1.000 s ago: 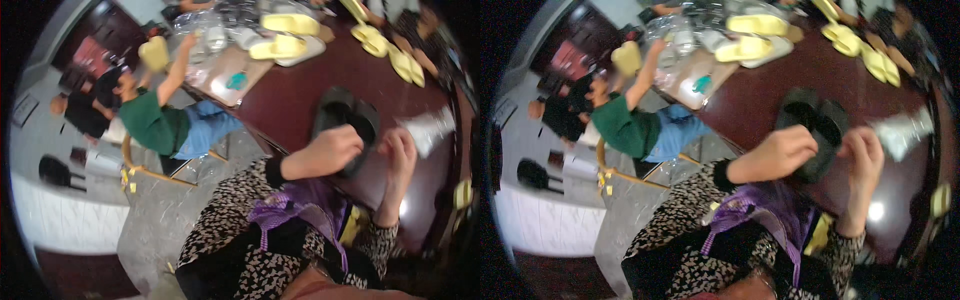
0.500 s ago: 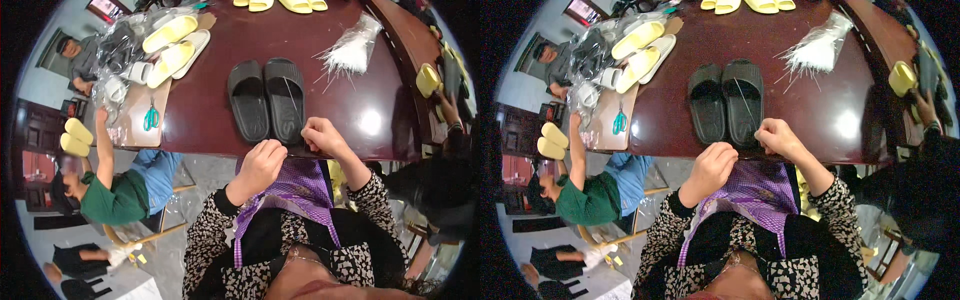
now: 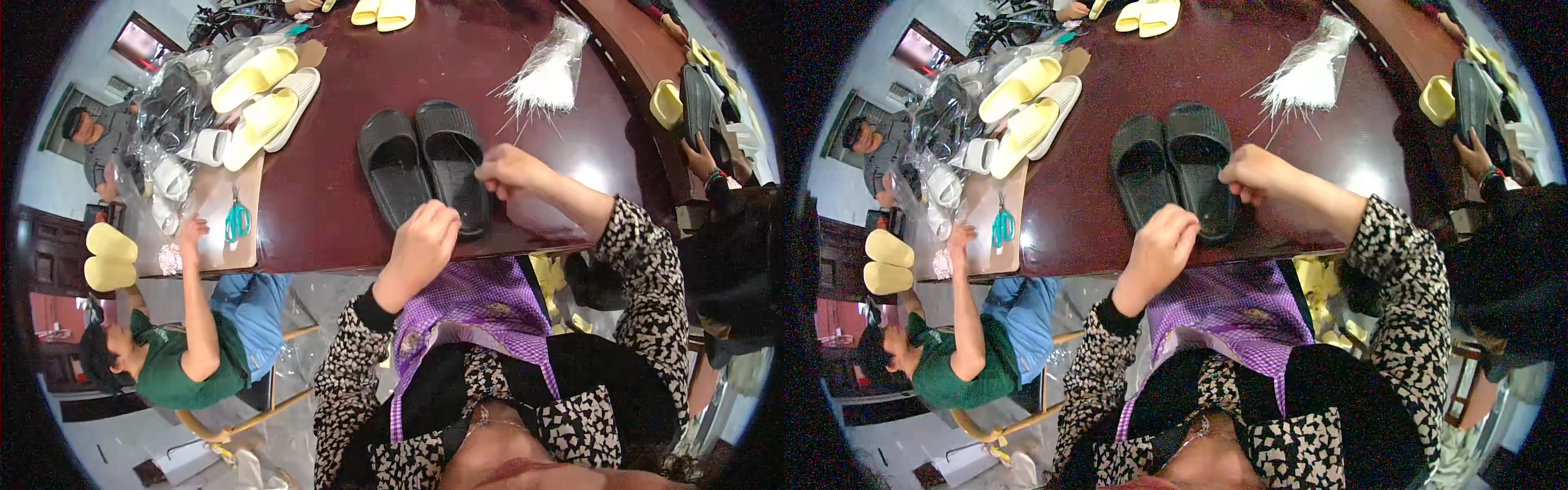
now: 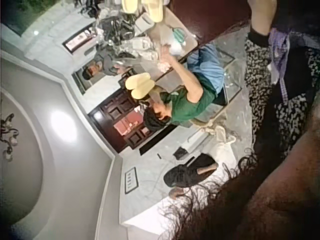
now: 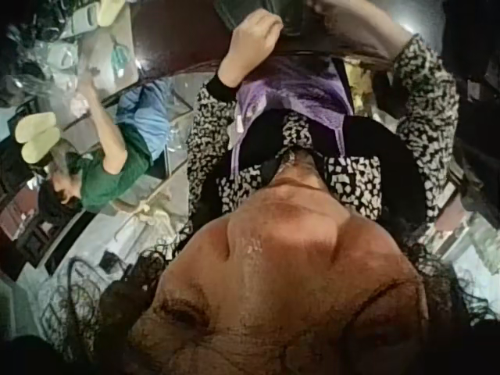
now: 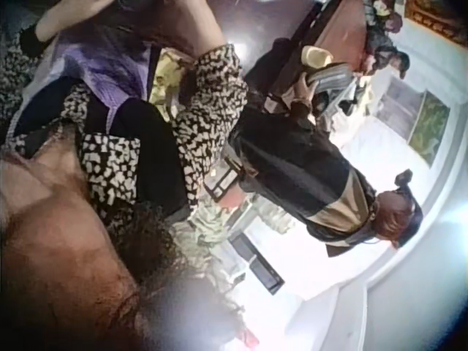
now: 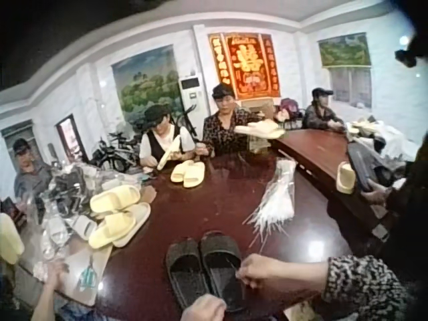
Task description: The person attaches pairs of slippers together by threading and fastening plastic ties through them by hand.
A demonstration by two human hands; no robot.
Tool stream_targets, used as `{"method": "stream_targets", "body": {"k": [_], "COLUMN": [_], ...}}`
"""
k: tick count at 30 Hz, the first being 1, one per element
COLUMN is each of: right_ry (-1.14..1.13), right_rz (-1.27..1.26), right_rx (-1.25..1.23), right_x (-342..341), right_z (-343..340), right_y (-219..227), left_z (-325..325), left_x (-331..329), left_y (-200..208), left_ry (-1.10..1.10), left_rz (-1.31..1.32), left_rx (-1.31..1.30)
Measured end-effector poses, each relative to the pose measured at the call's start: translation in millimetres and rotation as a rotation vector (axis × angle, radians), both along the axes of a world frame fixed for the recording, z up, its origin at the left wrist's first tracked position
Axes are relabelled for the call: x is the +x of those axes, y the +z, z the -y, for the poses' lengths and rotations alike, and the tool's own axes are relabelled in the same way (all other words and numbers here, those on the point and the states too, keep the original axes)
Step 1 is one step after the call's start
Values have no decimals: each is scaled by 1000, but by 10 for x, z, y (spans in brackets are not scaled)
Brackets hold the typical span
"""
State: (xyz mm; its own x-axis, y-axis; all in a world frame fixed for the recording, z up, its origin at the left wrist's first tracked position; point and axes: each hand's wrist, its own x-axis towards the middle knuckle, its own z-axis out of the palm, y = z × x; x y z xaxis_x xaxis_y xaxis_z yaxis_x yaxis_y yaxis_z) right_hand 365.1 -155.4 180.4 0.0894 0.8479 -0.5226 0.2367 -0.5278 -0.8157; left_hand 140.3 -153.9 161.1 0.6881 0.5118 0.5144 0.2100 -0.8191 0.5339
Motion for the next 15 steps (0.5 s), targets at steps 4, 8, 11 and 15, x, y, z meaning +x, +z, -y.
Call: {"method": "stream_targets", "body": {"k": [4,8,11,15], "right_ry": [16,-9,-85,-123], "right_rz": [196,268,342,680], "right_rx": [291,362,413,606], "right_x": [-9,2,126,443], "right_z": [-241,-324,-456,-684], "right_y": [-120,-68,-70,-181], "left_z": [-300,-501,-600,-677], "left_x": [157,204,209,269], "left_y": [-115,-248,-330,-386], "left_ry": [99,190,223,230], "left_rz": [11,-2,7,49], "left_rx": [11,18,44,89]}}
